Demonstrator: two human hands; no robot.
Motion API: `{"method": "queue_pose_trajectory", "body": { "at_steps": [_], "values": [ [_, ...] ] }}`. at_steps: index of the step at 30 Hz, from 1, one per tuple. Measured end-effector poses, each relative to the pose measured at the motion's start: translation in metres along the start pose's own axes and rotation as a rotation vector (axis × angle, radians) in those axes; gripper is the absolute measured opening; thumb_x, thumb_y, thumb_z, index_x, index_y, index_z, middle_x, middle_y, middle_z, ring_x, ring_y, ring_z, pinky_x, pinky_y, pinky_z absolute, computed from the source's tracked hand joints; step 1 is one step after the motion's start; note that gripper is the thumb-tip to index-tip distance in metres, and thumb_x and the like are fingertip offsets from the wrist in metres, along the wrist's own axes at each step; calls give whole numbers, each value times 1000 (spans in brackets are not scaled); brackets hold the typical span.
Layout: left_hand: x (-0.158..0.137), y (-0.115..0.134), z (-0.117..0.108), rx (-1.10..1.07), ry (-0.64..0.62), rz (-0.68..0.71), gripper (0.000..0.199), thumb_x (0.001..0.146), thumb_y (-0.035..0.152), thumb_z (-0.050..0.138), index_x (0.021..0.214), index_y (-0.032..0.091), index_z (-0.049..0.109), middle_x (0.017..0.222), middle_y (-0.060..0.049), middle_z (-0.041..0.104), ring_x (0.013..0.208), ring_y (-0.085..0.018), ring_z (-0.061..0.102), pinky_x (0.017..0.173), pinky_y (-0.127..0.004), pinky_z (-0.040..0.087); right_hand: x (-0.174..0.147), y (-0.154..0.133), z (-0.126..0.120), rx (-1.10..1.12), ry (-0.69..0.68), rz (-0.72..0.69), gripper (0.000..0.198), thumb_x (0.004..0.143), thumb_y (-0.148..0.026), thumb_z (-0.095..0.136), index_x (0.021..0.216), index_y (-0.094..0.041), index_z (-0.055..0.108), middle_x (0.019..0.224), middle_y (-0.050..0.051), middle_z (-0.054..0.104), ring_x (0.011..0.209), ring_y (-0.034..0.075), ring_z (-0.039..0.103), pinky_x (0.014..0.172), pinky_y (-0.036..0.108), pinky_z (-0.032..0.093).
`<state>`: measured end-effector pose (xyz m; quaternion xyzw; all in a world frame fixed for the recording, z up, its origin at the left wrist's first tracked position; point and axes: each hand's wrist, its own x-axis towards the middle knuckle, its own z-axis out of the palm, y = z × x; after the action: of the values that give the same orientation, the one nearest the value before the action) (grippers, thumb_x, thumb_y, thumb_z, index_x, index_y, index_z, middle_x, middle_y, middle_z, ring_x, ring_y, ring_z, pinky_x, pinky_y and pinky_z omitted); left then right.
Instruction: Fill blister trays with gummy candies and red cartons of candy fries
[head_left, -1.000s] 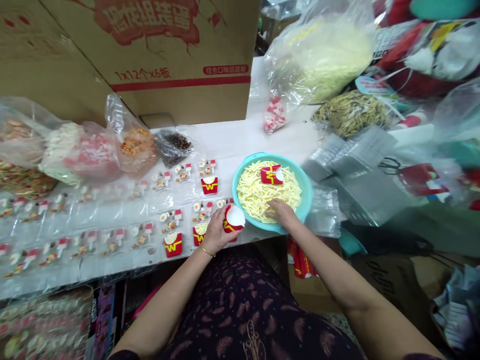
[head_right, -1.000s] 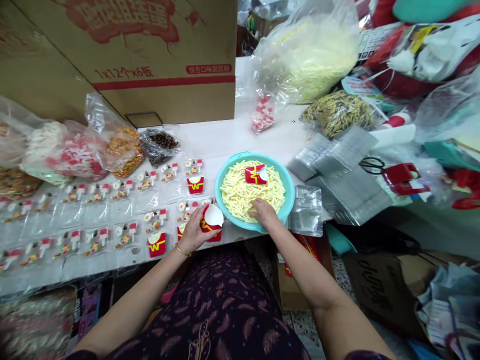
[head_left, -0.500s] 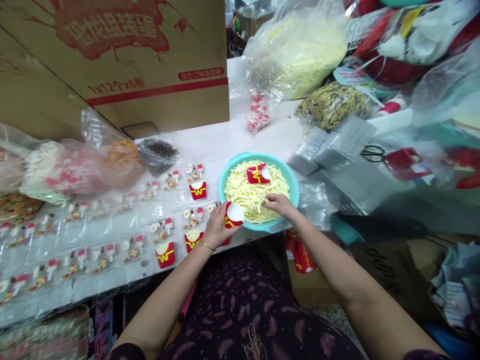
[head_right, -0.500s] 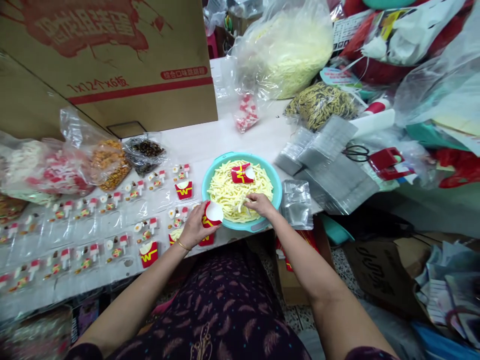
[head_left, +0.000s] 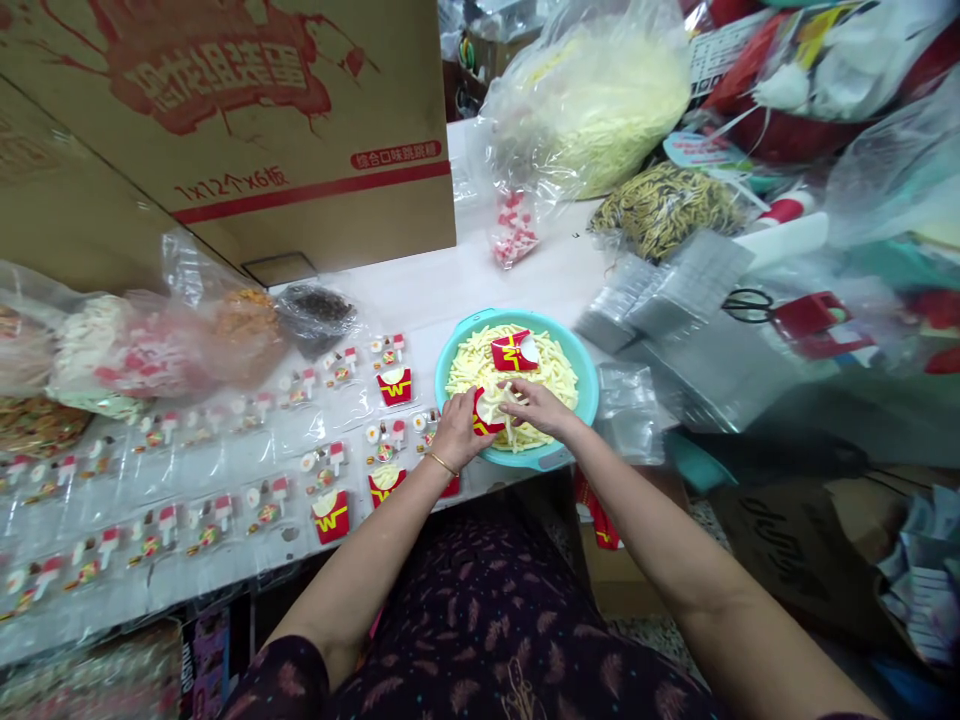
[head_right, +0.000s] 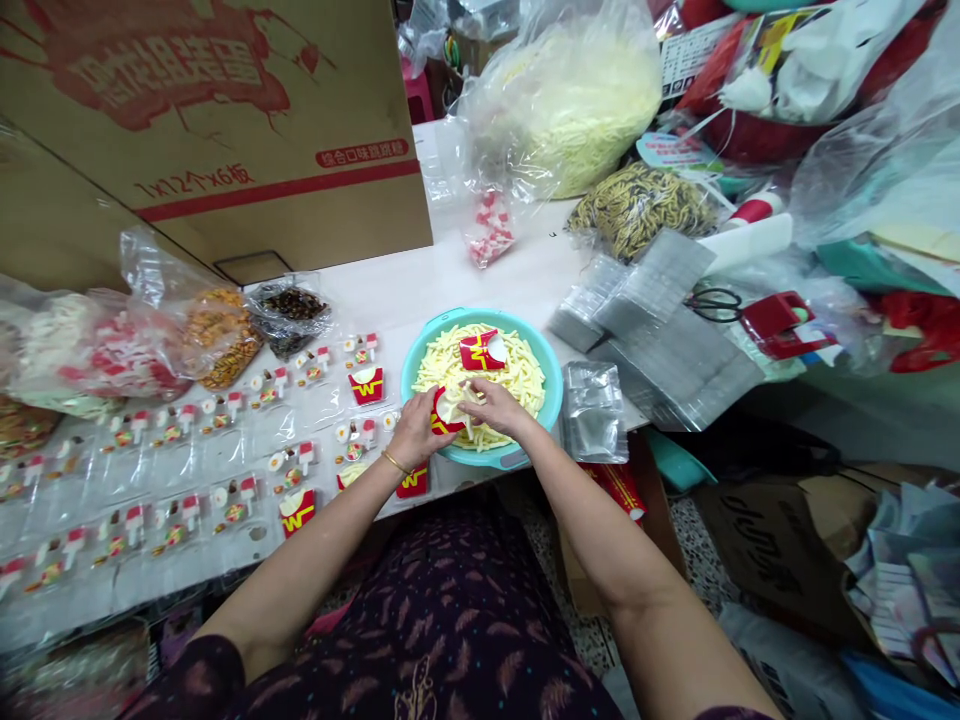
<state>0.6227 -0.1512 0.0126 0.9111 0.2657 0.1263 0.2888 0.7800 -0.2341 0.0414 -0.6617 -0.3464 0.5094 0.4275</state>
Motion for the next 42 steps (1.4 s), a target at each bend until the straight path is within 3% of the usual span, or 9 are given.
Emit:
{"method": "queue_pose_trajectory", "body": {
  "at_steps": [7,13,16,21,27,30,36,39,42],
  "values": [
    [3,3,12,8,33,0,74,62,31,63,124,14,26,102,-11,48,99,-27,45,87,-44,38,4,1,9,-629,102,-152,26,71,-11,53,95,-15,60,92,6,62,89,18,55,82,31,41],
    [3,6,16,-41,97,-18,75,60,32,65,123,18,26,107,-10,47,100,-27,46,88,-44,38,9,-6,6,-667,81,-116,19,68,-15,58,86,-16,65,85,4,65,78,15,57,71,24,42],
    [2,6,18,-71,99,-14,73,60,29,64,122,16,28,106,-11,48,100,-26,46,88,-44,38,12,-10,9,-687,-43,-121,14,69,-12,55,74,-16,67,73,2,66,71,14,57,67,23,41],
    [2,1,17,-115,116,-15,67,62,33,63,118,16,32,108,-11,49,101,-25,47,88,-42,39,15,-11,9,-559,-88,-174,25,67,-13,57,89,-17,66,84,1,67,73,13,58,67,22,41],
    [0,2,15,-165,91,33,62,61,30,63,115,16,35,105,-9,51,100,-23,48,88,-40,39,12,-7,9,-480,-210,-203,18,70,-12,51,76,-16,68,71,-1,66,67,12,57,65,22,42],
    [-3,-4,9,-155,83,15,62,62,33,63,115,16,36,106,-10,50,100,-24,48,87,-40,40,6,3,-5,-419,-88,-161,26,74,-22,52,96,-15,63,88,2,66,75,14,58,69,25,44],
    [-9,-14,-5,-87,100,-25,61,61,34,64,113,15,38,103,-10,51,98,-25,48,86,-39,40,-5,44,-5,-1088,18,36,42,65,-18,62,106,-14,57,104,13,59,97,25,52,81,32,41],
    [-12,-15,-10,-71,99,-13,62,61,34,65,114,15,38,103,-10,51,97,-24,48,85,-39,40,-3,52,-6,-1058,-2,47,25,72,-15,53,95,-15,62,98,11,62,95,22,53,80,29,40],
    [-14,-16,-11,-52,99,-20,63,61,33,65,114,15,37,101,-10,50,95,-24,48,84,-39,40,-2,45,-23,-805,28,59,19,73,-22,54,87,-16,65,86,4,65,82,17,57,72,24,42]
  ]
}}
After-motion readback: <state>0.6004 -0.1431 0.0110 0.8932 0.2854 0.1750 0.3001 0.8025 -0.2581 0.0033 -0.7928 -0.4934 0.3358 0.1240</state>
